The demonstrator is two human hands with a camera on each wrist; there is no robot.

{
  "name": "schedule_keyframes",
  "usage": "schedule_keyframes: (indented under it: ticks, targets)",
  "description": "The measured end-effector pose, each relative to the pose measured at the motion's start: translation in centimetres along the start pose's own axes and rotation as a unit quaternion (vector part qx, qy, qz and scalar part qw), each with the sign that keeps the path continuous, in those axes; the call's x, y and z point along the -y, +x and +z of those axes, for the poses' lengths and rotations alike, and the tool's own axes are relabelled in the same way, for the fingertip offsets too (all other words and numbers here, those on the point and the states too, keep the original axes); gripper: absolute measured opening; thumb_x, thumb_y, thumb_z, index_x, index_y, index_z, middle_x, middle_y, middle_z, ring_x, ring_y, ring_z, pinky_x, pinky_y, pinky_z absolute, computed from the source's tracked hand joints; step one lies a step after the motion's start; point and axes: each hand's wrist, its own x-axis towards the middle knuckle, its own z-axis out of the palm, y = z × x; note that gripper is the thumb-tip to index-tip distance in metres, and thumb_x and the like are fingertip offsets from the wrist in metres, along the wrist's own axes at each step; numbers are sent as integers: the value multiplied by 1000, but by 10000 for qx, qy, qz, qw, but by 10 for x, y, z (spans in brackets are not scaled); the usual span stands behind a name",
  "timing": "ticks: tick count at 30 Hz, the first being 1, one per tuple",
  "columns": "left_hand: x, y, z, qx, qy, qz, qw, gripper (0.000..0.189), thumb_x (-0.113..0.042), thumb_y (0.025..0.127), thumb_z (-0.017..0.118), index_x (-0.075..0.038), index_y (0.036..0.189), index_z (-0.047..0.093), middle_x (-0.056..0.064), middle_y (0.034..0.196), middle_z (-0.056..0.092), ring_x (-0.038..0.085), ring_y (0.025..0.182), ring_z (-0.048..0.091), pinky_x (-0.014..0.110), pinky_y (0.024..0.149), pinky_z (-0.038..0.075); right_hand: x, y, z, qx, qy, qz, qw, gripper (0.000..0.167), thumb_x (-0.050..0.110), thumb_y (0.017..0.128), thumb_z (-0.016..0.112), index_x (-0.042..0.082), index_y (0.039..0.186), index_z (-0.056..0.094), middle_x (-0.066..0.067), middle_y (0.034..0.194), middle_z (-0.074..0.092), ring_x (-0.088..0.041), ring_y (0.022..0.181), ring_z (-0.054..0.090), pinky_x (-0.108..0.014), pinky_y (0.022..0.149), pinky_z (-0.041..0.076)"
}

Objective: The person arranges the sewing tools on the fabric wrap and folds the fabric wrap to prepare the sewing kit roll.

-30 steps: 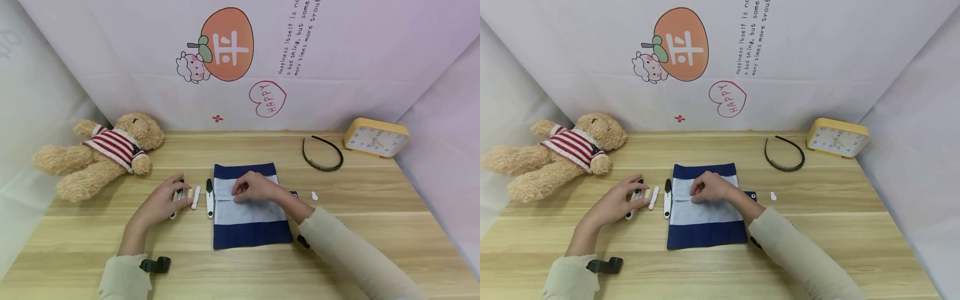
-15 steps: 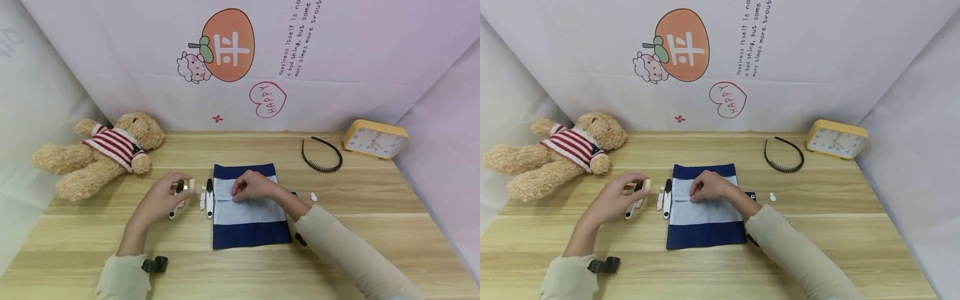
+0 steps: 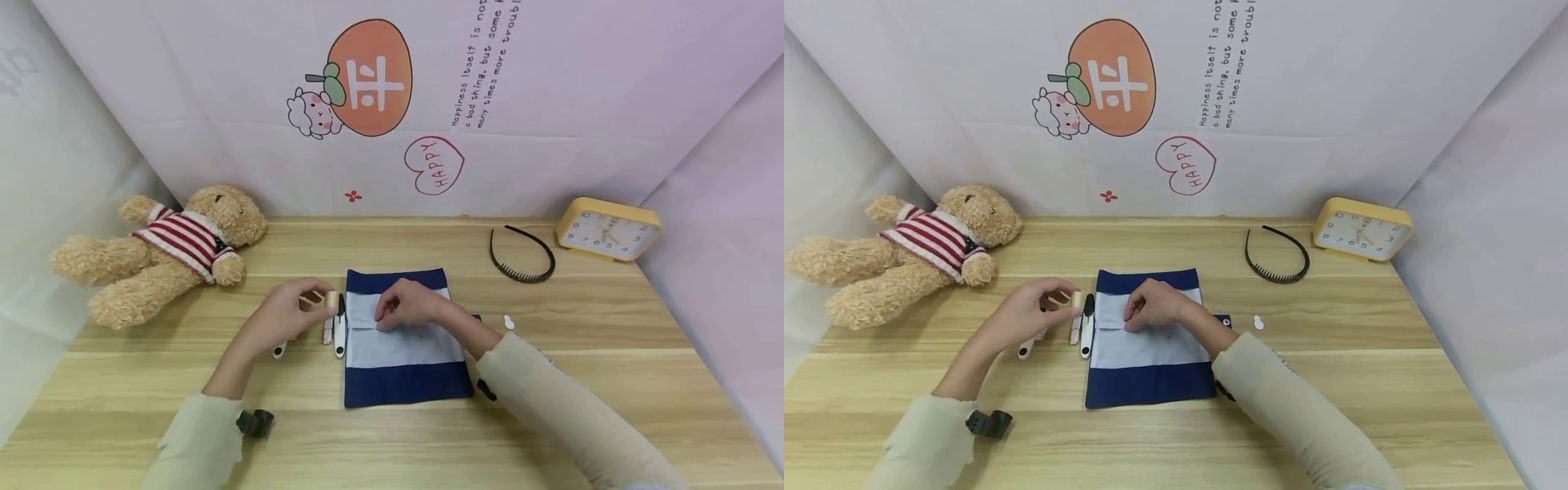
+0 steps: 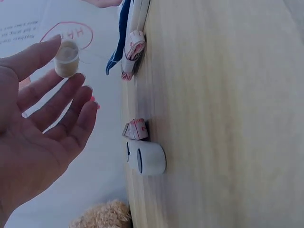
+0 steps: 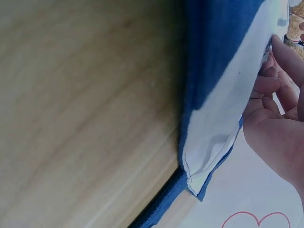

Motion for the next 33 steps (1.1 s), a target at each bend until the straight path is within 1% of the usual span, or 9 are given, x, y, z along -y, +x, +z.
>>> schedule_keyframes:
  ticks: [5, 7, 10, 14, 17, 21, 24, 27, 33]
  targets:
    - [-6, 11, 1, 496, -45, 40, 9988, 23, -14, 87, 82, -7, 105, 70, 6, 96, 69, 19, 87, 65, 37, 76, 55, 3, 1, -1, 89, 125, -3, 9999, 6, 7, 86, 82, 6, 90, 78, 3, 79, 68, -9, 72, 56, -22, 67, 45]
    - [-10, 16, 2, 648, -25, 25, 9979, 21, -14, 85, 83, -9, 101, 69, 4, 92, 69, 17, 84, 65, 36, 75, 55, 6, 1, -1, 113, 207, 7, 9997, 6, 6, 85, 82, 5, 91, 78, 2, 79, 69, -9, 72, 55, -22, 67, 46]
    - [-14, 24, 3, 843, 16, 128, 9964, 20, -14, 86, 83, -9, 101, 70, 2, 93, 70, 16, 84, 66, 34, 76, 55, 7, 2, -1, 111, 219, 21, 9997, 6, 5, 86, 81, 4, 91, 79, 2, 79, 70, -8, 72, 56, -22, 67, 46]
    - [-14, 33, 7, 1040, 49, 287, 9942, 20, -12, 86, 83, -8, 102, 72, 2, 96, 71, 14, 86, 67, 33, 77, 56, 9, 3, 0, 138, -40, -35, 9999, 4, 6, 86, 80, 4, 90, 80, 3, 77, 70, -7, 71, 55, -21, 67, 46]
    - [-13, 38, 11, 1185, 63, 221, 9927, 19, -10, 84, 84, -9, 99, 72, 1, 94, 71, 14, 86, 68, 33, 78, 56, 10, 4, 0, 182, -209, -81, 9996, 4, 7, 86, 81, 5, 89, 80, 4, 76, 69, -7, 70, 55, -21, 66, 45]
    - [-14, 44, 20, 1438, 192, 161, 9893, 18, -7, 83, 85, -12, 94, 71, -2, 92, 70, 12, 88, 68, 33, 80, 56, 9, 3, 2, 228, -236, 36, 9995, 5, 8, 86, 81, 6, 90, 79, 4, 75, 69, -7, 68, 56, -21, 64, 45]
    - [-15, 50, 26, 1505, 457, 298, 9871, 18, -5, 82, 84, -13, 90, 70, -4, 89, 70, 11, 86, 66, 32, 79, 54, 10, 3, 4, 193, -230, 130, 9995, 6, 10, 86, 82, 6, 90, 80, 4, 76, 71, -8, 68, 57, -22, 64, 46]
    - [-19, 55, 28, 1492, 745, 421, 9851, 16, -3, 84, 81, -12, 87, 70, -4, 85, 69, 11, 81, 64, 31, 76, 53, 11, 4, 5, 116, -223, 100, 9996, 5, 10, 86, 82, 6, 89, 80, 4, 76, 71, -8, 67, 58, -22, 64, 46]
    - [-23, 57, 26, 1568, 897, 302, 9831, 5, -9, 91, 77, -9, 87, 74, -4, 82, 69, 11, 75, 61, 30, 72, 51, 11, 5, 6, 156, -185, 18, 9997, 4, 7, 89, 78, 4, 89, 79, 4, 73, 70, -7, 66, 55, -21, 64, 45]
